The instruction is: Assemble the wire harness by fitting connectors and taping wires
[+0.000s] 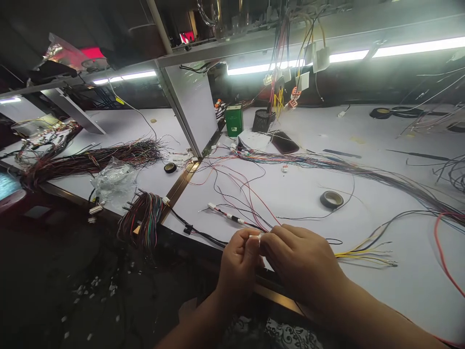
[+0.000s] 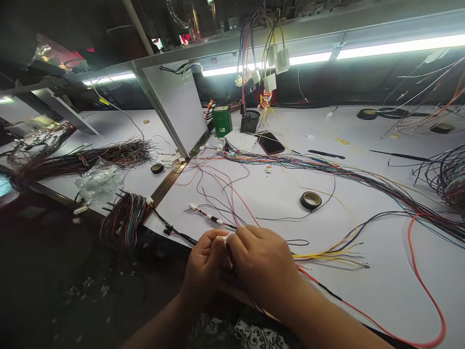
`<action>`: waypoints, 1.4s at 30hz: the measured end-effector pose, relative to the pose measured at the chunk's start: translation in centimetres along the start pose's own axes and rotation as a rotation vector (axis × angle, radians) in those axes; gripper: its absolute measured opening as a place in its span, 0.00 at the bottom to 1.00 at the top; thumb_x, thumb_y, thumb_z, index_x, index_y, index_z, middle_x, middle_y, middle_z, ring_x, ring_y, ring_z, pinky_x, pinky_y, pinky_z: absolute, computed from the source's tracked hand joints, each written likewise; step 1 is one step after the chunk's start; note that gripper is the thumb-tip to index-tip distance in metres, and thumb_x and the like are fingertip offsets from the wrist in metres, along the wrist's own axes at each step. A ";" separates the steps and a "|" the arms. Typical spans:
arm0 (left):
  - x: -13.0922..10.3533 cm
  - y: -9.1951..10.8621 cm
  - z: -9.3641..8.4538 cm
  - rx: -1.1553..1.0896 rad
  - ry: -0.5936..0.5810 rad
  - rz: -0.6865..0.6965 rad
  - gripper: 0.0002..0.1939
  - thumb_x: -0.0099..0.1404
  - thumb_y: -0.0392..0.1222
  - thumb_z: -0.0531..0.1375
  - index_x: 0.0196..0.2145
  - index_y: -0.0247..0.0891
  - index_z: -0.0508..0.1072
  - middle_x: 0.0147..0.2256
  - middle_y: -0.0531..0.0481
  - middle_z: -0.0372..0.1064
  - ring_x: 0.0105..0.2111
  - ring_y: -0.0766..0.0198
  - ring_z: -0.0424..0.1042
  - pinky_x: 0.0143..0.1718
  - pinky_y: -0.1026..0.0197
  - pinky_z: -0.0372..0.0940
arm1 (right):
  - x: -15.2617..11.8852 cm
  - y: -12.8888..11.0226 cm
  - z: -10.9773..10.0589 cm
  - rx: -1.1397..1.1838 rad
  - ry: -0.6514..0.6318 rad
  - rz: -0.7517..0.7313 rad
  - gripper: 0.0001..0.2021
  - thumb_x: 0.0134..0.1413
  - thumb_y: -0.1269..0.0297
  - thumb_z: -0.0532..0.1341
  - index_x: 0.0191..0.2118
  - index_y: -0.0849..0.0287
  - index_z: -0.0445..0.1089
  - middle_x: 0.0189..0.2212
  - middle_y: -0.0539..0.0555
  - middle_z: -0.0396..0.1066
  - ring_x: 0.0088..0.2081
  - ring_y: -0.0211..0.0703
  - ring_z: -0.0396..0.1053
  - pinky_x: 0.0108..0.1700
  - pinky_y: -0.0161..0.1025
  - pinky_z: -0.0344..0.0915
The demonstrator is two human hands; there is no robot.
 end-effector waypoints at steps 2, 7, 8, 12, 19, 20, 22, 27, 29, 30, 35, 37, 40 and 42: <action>0.0 0.3 -0.3 0.091 0.038 0.073 0.15 0.64 0.50 0.56 0.37 0.34 0.69 0.22 0.55 0.62 0.21 0.72 0.62 0.25 0.67 0.60 | 0.2 0.0 0.1 0.034 0.019 0.022 0.10 0.58 0.70 0.54 0.26 0.57 0.65 0.21 0.48 0.64 0.25 0.37 0.58 0.28 0.36 0.48; 0.5 -0.1 -0.5 -0.101 0.003 -0.014 0.15 0.66 0.51 0.54 0.38 0.35 0.68 0.20 0.56 0.60 0.19 0.72 0.60 0.21 0.67 0.58 | 0.7 0.3 0.0 0.164 0.067 0.077 0.07 0.60 0.68 0.54 0.32 0.58 0.68 0.25 0.48 0.68 0.26 0.35 0.62 0.29 0.34 0.53; 0.5 -0.1 -0.4 -0.115 -0.008 -0.025 0.16 0.66 0.52 0.54 0.38 0.34 0.68 0.19 0.57 0.59 0.18 0.72 0.60 0.21 0.67 0.58 | 0.6 0.3 0.1 0.176 0.066 0.081 0.08 0.60 0.69 0.54 0.32 0.58 0.68 0.25 0.48 0.68 0.26 0.35 0.62 0.29 0.34 0.53; 0.4 0.0 -0.3 -0.058 -0.022 -0.003 0.17 0.65 0.52 0.55 0.36 0.33 0.68 0.19 0.57 0.58 0.18 0.73 0.58 0.20 0.68 0.57 | 0.3 0.2 1.0 0.171 0.067 0.075 0.10 0.60 0.70 0.52 0.30 0.58 0.68 0.23 0.48 0.67 0.24 0.35 0.61 0.26 0.34 0.53; 1.4 2.7 -2.0 0.189 0.026 0.118 0.13 0.64 0.49 0.57 0.38 0.36 0.70 0.21 0.55 0.64 0.22 0.71 0.63 0.26 0.67 0.61 | 1.4 0.5 0.3 0.331 0.000 0.152 0.13 0.62 0.68 0.51 0.50 0.55 0.64 0.46 0.53 0.70 0.47 0.40 0.66 0.46 0.40 0.64; 1.6 3.2 -2.3 0.214 0.032 0.123 0.13 0.63 0.49 0.58 0.39 0.36 0.70 0.22 0.55 0.64 0.22 0.71 0.63 0.26 0.68 0.61 | 1.7 0.3 0.3 0.341 -0.019 0.151 0.18 0.61 0.65 0.52 0.56 0.56 0.59 0.52 0.55 0.67 0.52 0.42 0.63 0.51 0.43 0.62; 1.8 4.3 -2.8 0.214 0.034 0.127 0.13 0.62 0.48 0.59 0.39 0.37 0.70 0.21 0.55 0.64 0.21 0.72 0.63 0.25 0.68 0.61 | 1.9 -0.2 1.0 0.295 -0.073 0.105 0.28 0.58 0.64 0.56 0.62 0.59 0.50 0.54 0.58 0.65 0.54 0.46 0.61 0.58 0.50 0.56; 3.0 6.5 -6.0 -0.015 0.232 0.182 0.13 0.60 0.50 0.60 0.36 0.37 0.69 0.18 0.58 0.60 0.18 0.73 0.59 0.21 0.70 0.57 | -0.9 1.4 3.5 -0.015 -0.146 0.003 0.28 0.55 0.81 0.48 0.62 0.57 0.54 0.57 0.53 0.63 0.60 0.46 0.55 0.62 0.56 0.46; 4.0 6.2 -7.9 -0.047 0.282 0.133 0.15 0.57 0.51 0.62 0.35 0.37 0.69 0.17 0.58 0.59 0.17 0.73 0.56 0.19 0.70 0.56 | -3.6 3.6 3.0 -0.127 -0.179 0.001 0.31 0.52 0.83 0.47 0.62 0.54 0.55 0.63 0.52 0.52 0.62 0.47 0.51 0.61 0.56 0.50; 4.6 5.8 -8.7 -0.030 0.284 0.085 0.16 0.56 0.51 0.63 0.34 0.36 0.70 0.17 0.58 0.58 0.17 0.73 0.55 0.19 0.70 0.55 | -5.1 4.9 2.3 -0.164 -0.210 0.011 0.33 0.51 0.83 0.47 0.62 0.53 0.54 0.63 0.52 0.50 0.62 0.48 0.52 0.59 0.55 0.53; 6.6 2.9 -12.0 0.183 0.225 -0.084 0.18 0.54 0.53 0.64 0.32 0.35 0.69 0.19 0.58 0.60 0.18 0.73 0.53 0.19 0.70 0.55 | -12.7 12.4 -4.5 -0.215 -0.276 0.188 0.33 0.49 0.79 0.48 0.59 0.42 0.60 0.51 0.50 0.69 0.41 0.46 0.73 0.38 0.45 0.71; 7.1 2.2 -12.9 0.264 0.186 -0.116 0.19 0.54 0.55 0.63 0.32 0.35 0.69 0.19 0.58 0.60 0.18 0.72 0.53 0.19 0.69 0.55 | -14.7 15.0 -7.6 -0.274 -0.222 0.336 0.30 0.49 0.77 0.49 0.55 0.42 0.65 0.47 0.51 0.72 0.39 0.48 0.74 0.34 0.45 0.71; 7.7 2.0 -13.7 0.483 0.096 -0.200 0.22 0.54 0.59 0.60 0.34 0.36 0.70 0.19 0.58 0.61 0.16 0.71 0.54 0.18 0.68 0.53 | -15.5 17.1 -9.8 -0.164 -0.338 0.417 0.24 0.49 0.70 0.57 0.52 0.41 0.68 0.48 0.51 0.71 0.43 0.50 0.73 0.38 0.44 0.71; 8.2 2.7 -14.1 0.737 0.085 -0.198 0.22 0.55 0.60 0.58 0.35 0.38 0.72 0.20 0.56 0.65 0.18 0.67 0.60 0.21 0.66 0.56 | -14.3 18.2 -10.0 0.007 -0.486 0.420 0.29 0.48 0.63 0.63 0.57 0.40 0.62 0.53 0.51 0.68 0.48 0.49 0.70 0.44 0.42 0.70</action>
Point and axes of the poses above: each hand's wrist, its own x-axis towards the middle knuckle, its own z-axis out of the palm, y = z × x, the point moved 4 cm from there along x, towards the middle knuckle
